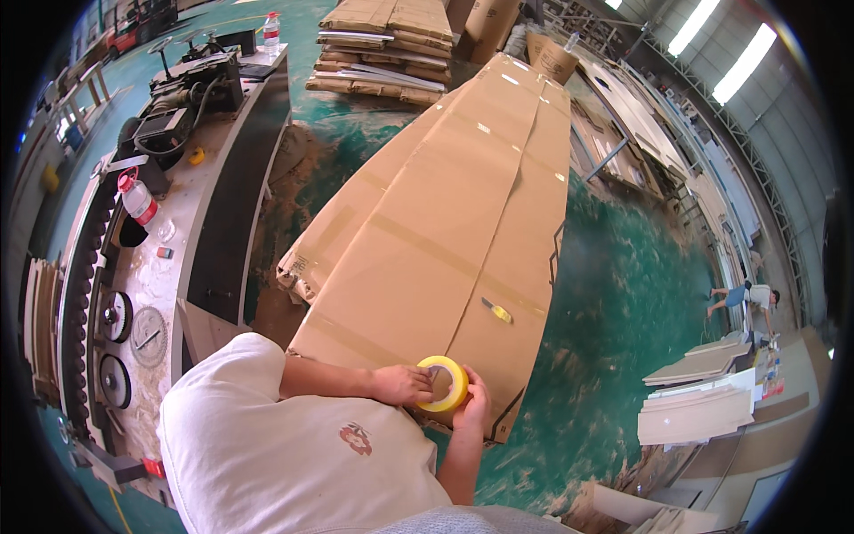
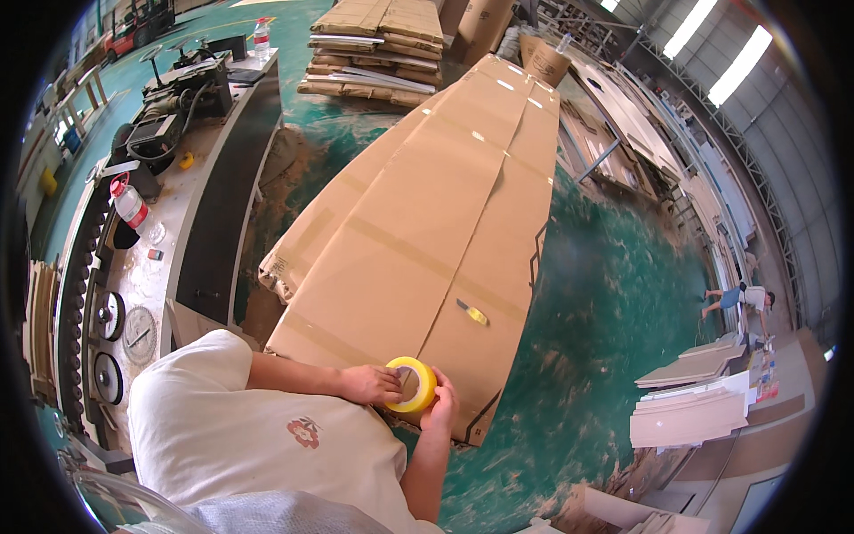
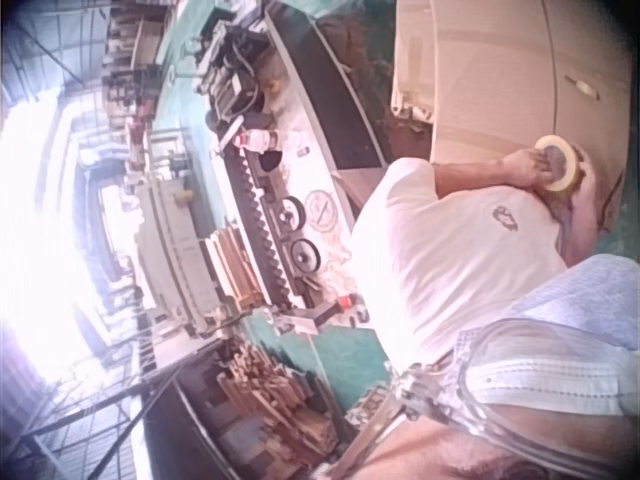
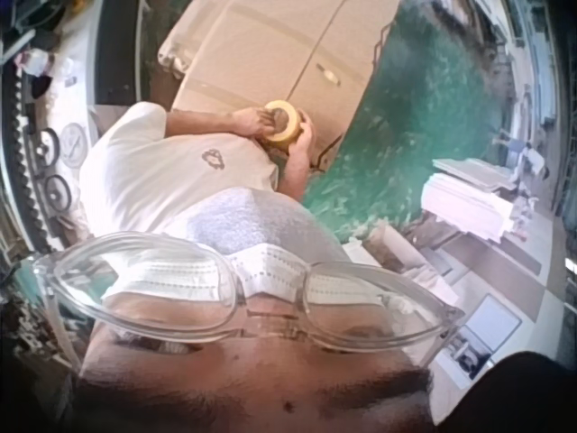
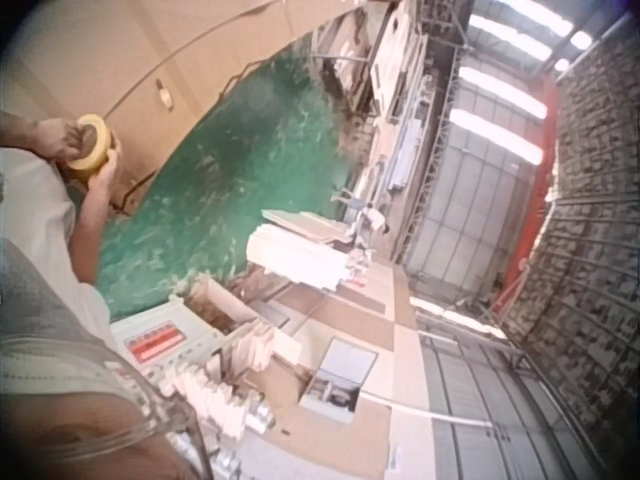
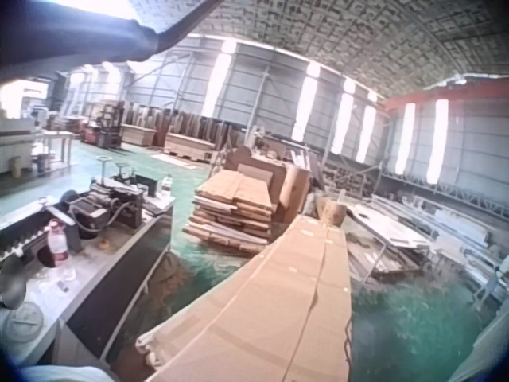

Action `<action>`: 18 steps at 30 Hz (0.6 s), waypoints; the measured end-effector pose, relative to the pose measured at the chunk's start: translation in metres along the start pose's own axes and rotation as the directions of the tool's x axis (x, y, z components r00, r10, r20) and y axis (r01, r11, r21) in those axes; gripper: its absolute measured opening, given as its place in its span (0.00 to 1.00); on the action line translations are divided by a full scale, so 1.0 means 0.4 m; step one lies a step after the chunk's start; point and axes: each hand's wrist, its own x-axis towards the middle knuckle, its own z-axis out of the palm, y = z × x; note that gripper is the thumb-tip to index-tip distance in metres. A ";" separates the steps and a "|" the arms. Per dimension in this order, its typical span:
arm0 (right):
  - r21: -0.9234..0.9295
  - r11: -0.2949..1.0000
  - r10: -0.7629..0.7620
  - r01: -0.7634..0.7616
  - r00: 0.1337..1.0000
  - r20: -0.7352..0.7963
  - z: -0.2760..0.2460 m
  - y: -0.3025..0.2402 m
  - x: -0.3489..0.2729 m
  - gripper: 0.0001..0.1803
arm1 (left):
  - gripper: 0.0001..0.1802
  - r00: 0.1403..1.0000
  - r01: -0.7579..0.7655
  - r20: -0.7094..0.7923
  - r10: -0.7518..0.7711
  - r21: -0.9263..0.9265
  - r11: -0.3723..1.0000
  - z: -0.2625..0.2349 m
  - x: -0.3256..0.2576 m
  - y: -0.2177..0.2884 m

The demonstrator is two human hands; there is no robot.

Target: The person tapes large flat cardboard boxes in a manufacturing workshop. They apply yellow adhesive tape along the seams of the boxes by hand and cut it using a utility knife.

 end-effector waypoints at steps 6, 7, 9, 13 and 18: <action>0.264 0.963 0.046 -0.046 0.999 0.007 0.053 0.036 -0.032 0.34 | 0.17 0.982 0.158 0.085 -0.167 0.103 0.982 0.025 -0.012 -0.004; 0.211 0.977 -0.010 0.003 0.999 0.031 0.053 0.046 -0.032 0.35 | 0.17 0.973 0.200 0.095 -0.209 0.091 0.976 0.021 -0.010 0.001; 0.195 0.981 -0.033 0.023 0.998 0.050 0.053 0.061 -0.033 0.35 | 0.17 0.955 0.260 0.127 -0.269 0.083 0.962 0.012 -0.008 0.008; 0.243 0.970 -0.020 0.016 1.000 0.012 0.064 0.059 -0.033 0.31 | 0.19 0.951 0.273 0.124 -0.283 0.091 0.958 0.006 -0.014 0.012; 0.250 0.968 0.010 0.015 0.995 -0.097 0.034 0.068 -0.011 0.27 | 0.16 0.978 0.159 0.102 -0.179 0.182 0.970 0.015 -0.011 0.004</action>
